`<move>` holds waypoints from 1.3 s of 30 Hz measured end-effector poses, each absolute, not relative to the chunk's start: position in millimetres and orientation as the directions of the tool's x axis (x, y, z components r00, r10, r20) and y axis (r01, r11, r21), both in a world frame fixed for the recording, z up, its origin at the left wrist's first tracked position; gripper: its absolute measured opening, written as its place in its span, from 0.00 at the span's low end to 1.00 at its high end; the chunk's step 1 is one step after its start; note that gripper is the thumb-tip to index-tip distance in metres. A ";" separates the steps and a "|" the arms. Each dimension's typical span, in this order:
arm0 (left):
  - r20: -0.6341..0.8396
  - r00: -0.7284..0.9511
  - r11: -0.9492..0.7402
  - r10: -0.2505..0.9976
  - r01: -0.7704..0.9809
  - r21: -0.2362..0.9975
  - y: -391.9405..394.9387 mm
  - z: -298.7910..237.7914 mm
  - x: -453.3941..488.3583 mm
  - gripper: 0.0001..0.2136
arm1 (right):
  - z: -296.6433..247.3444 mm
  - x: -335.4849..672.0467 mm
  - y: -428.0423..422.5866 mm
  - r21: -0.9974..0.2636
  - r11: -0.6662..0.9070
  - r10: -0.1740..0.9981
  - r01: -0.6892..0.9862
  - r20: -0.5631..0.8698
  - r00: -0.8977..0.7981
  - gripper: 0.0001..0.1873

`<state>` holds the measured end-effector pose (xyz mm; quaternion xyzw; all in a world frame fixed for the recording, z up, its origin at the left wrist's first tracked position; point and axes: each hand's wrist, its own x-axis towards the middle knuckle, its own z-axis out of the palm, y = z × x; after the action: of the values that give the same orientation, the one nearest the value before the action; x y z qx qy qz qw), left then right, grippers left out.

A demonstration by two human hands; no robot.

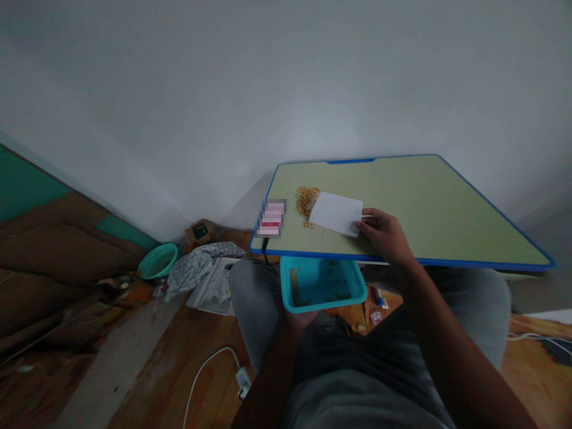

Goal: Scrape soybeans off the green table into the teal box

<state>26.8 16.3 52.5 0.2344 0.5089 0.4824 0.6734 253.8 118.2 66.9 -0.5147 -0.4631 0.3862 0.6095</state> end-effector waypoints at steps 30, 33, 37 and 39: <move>-0.552 0.089 0.483 0.829 -0.610 0.628 33.4 2.6 16.2 0.28 | 64.1 256.1 118.5 -0.982 0.185 0.948 0.046 0.191 0.256 0.23; -0.541 0.111 0.481 0.833 -0.628 0.611 33.0 9.0 17.9 0.27 | 65.1 256.4 118.0 -0.982 0.185 0.946 0.041 0.189 0.263 0.24; -0.531 0.091 0.480 0.842 -0.575 0.663 26.2 28.3 22.1 0.26 | 65.2 257.3 117.4 -0.984 0.172 0.948 0.056 0.181 0.261 0.26; -0.495 0.029 0.442 0.868 -0.495 0.748 22.5 34.7 22.6 0.26 | 65.2 257.9 116.6 -0.985 0.165 0.950 0.057 0.174 0.258 0.27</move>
<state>22.6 22.5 34.7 0.1894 0.4926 0.4928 0.6918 257.9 116.6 65.2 -0.5256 -0.4793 0.3761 0.5938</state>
